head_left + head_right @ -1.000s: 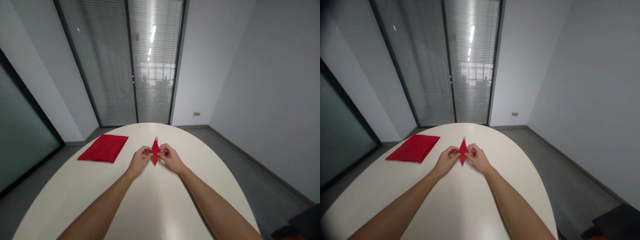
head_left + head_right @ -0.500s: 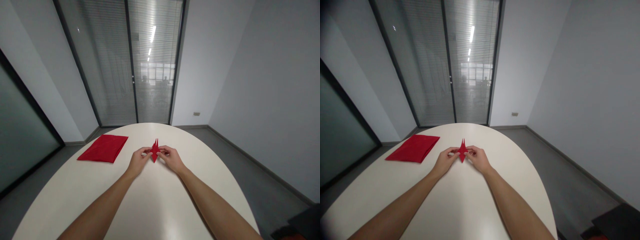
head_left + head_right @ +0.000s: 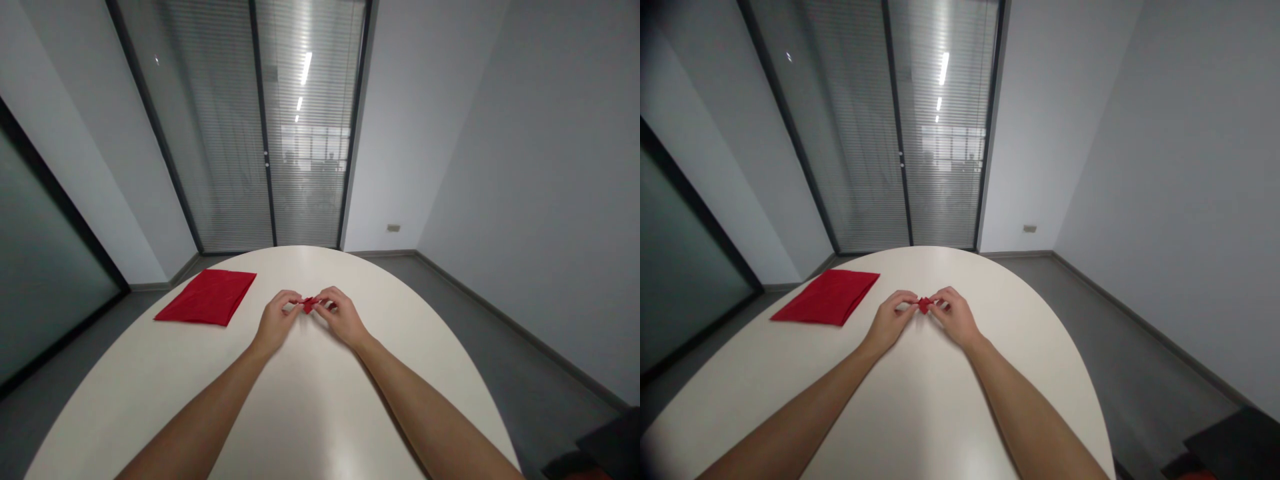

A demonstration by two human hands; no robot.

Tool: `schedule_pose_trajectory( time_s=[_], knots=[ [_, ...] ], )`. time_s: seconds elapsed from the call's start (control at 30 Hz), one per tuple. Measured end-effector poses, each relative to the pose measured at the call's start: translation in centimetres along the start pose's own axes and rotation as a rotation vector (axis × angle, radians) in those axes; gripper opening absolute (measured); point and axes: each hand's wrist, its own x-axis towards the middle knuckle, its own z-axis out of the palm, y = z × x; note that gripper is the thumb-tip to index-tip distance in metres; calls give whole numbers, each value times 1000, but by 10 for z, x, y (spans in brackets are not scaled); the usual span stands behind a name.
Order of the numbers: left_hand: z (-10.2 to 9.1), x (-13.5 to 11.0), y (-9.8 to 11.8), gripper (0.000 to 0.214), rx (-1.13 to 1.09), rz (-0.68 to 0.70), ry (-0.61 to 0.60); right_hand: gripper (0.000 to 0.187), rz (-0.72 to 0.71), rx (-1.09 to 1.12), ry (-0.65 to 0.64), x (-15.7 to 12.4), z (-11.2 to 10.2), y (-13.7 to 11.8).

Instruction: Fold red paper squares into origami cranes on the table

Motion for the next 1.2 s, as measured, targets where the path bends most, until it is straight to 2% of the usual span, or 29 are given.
schedule_pose_trajectory(
  time_s=[0.23,0.63,0.8,1.2],
  knots=[
    [3,-2,-3,16,44,-61,-29,11,17,-94,-17,-2,1,-1],
    [6,-3,-5,19,14,-88,-101,10,15,-69,-75,-2,1,-9],
    [5,-3,-7,19,42,-88,-75,13,41,-16,-90,-2,1,-7],
    [6,-2,-5,22,52,-116,-37,27,203,177,-68,0,1,1]
  ],
)
